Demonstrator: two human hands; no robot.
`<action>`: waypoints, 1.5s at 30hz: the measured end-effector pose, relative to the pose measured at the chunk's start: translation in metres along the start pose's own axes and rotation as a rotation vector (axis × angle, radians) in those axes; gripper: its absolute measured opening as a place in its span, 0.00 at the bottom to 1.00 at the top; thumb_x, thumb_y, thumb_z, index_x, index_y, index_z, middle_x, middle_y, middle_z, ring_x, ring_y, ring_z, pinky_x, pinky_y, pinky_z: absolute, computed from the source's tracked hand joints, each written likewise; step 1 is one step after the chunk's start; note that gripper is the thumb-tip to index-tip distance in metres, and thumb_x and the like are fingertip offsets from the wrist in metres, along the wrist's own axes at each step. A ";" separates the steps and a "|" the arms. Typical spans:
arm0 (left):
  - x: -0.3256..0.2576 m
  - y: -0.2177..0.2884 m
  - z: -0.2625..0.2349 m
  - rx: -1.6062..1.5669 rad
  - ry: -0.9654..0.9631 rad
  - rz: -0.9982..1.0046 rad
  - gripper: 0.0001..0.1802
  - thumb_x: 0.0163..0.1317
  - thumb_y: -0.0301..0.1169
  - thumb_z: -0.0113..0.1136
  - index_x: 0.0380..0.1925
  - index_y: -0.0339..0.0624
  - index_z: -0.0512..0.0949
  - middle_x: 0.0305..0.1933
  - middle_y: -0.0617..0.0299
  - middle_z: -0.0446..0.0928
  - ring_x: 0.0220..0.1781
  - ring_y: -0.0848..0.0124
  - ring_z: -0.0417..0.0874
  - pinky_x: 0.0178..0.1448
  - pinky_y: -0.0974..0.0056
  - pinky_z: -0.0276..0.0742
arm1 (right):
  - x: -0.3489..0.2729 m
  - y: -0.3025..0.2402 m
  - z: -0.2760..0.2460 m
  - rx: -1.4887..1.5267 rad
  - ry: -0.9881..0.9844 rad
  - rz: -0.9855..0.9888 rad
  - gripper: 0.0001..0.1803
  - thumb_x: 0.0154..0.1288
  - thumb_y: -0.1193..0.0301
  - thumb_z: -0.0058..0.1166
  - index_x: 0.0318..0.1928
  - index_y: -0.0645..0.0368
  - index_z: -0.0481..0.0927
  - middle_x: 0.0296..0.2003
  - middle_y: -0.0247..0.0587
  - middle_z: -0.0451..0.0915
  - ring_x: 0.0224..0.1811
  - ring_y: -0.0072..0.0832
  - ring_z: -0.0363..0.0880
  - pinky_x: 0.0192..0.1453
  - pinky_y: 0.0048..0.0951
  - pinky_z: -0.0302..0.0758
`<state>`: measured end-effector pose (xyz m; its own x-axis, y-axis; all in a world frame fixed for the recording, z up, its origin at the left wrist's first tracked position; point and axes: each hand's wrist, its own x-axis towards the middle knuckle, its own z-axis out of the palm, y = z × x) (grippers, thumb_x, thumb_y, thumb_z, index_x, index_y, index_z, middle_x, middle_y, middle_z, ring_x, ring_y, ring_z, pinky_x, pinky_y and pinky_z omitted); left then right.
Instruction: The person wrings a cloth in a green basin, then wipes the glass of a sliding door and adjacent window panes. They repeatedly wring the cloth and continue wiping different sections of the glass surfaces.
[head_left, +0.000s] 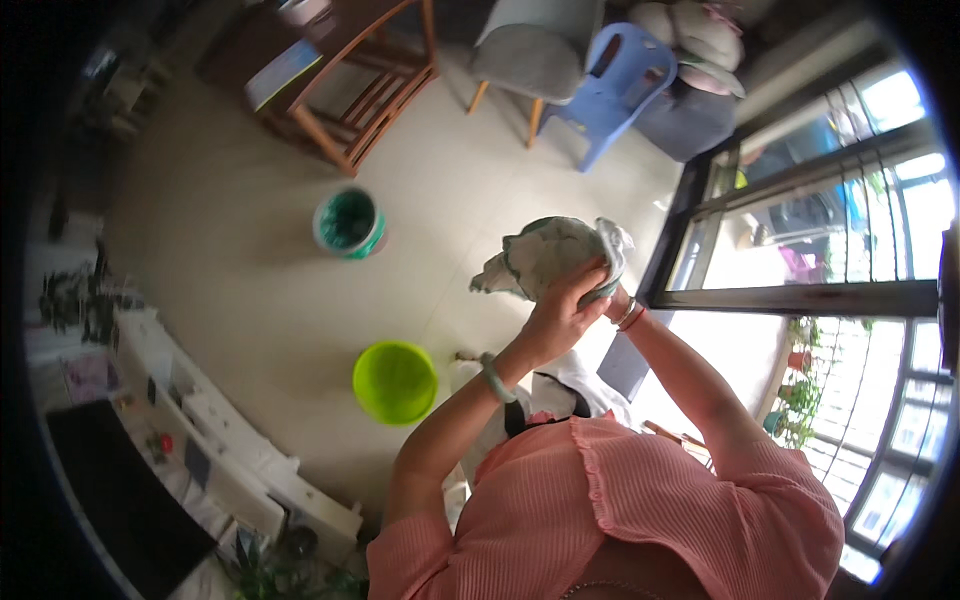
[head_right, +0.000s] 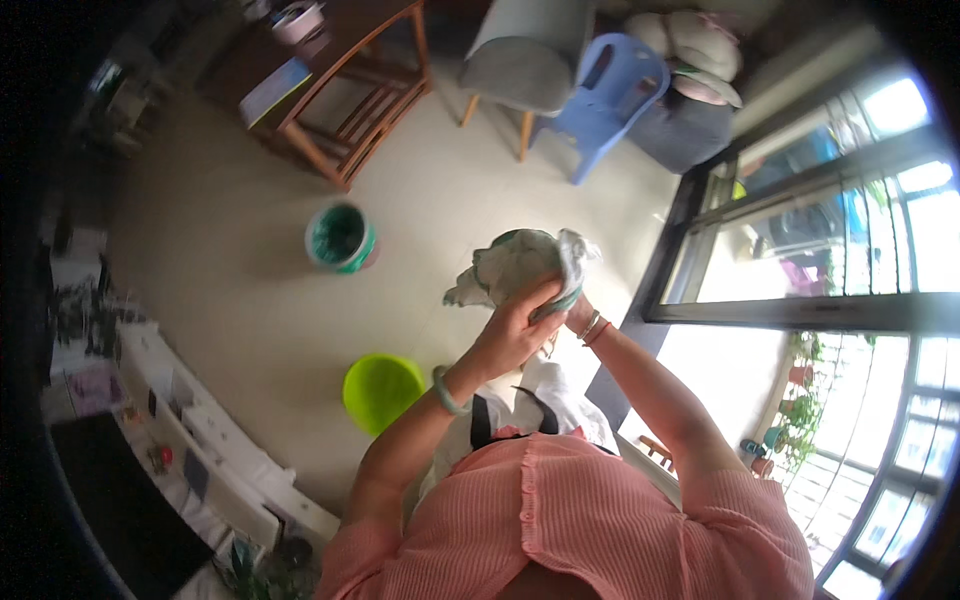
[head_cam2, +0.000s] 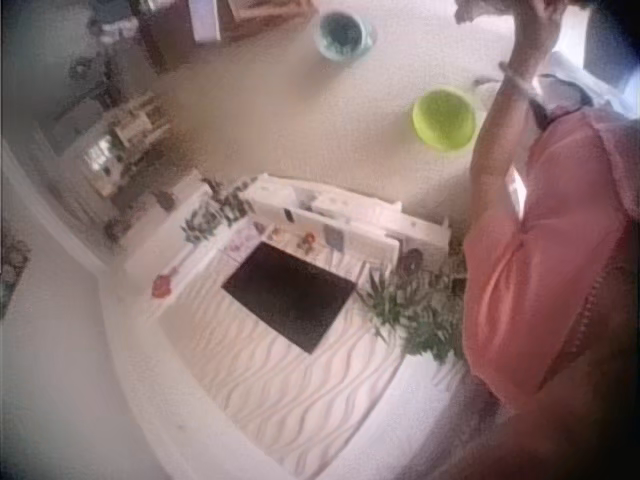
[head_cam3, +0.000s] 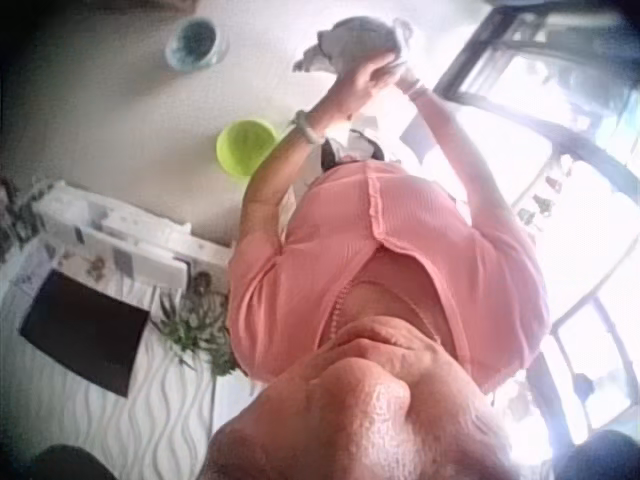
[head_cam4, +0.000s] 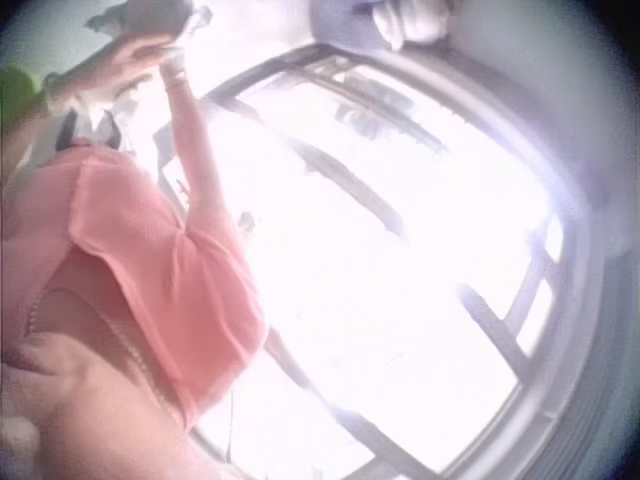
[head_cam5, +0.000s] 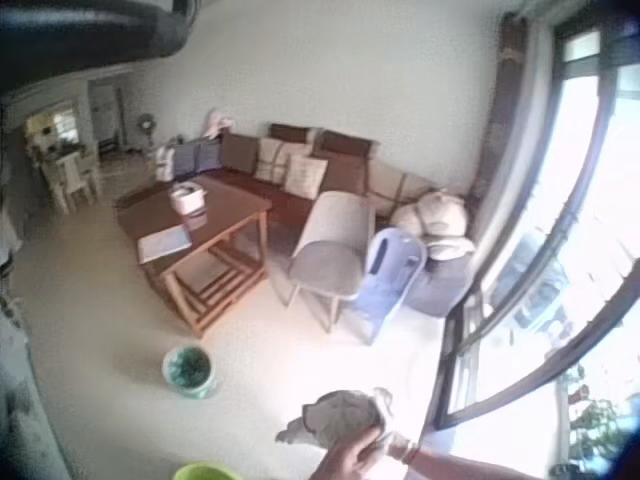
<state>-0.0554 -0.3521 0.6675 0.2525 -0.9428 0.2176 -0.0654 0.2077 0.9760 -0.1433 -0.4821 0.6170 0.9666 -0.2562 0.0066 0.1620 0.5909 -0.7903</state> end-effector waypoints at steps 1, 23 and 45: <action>0.015 0.011 0.006 -0.122 -0.070 -0.115 0.25 0.69 0.32 0.59 0.64 0.35 0.70 0.58 0.54 0.77 0.56 0.67 0.79 0.62 0.62 0.73 | -0.010 -0.017 -0.017 -0.291 0.025 -0.057 0.31 0.72 0.64 0.54 0.71 0.55 0.63 0.69 0.46 0.65 0.72 0.36 0.64 0.74 0.38 0.64; 0.313 -0.121 0.216 0.246 -0.484 -0.394 0.25 0.64 0.33 0.68 0.60 0.42 0.74 0.40 0.60 0.83 0.38 0.79 0.78 0.44 0.74 0.75 | -0.239 -0.299 -0.141 -1.430 1.134 0.458 0.29 0.60 0.48 0.66 0.45 0.64 0.84 0.35 0.53 0.85 0.39 0.43 0.85 0.48 0.33 0.80; 0.549 -0.042 0.446 -0.108 -0.112 0.269 0.36 0.59 0.39 0.72 0.64 0.45 0.67 0.71 0.43 0.60 0.72 0.50 0.62 0.75 0.49 0.56 | -0.246 -0.454 -0.181 -1.062 2.036 -0.663 0.11 0.70 0.69 0.60 0.47 0.62 0.79 0.37 0.27 0.80 0.42 0.13 0.73 0.45 0.19 0.74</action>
<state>-0.3449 -0.9952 0.7422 0.1320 -0.8718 0.4717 -0.0114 0.4745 0.8802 -0.4900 -0.8255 0.8634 -0.5857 -0.6809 0.4397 -0.5067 -0.1157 -0.8543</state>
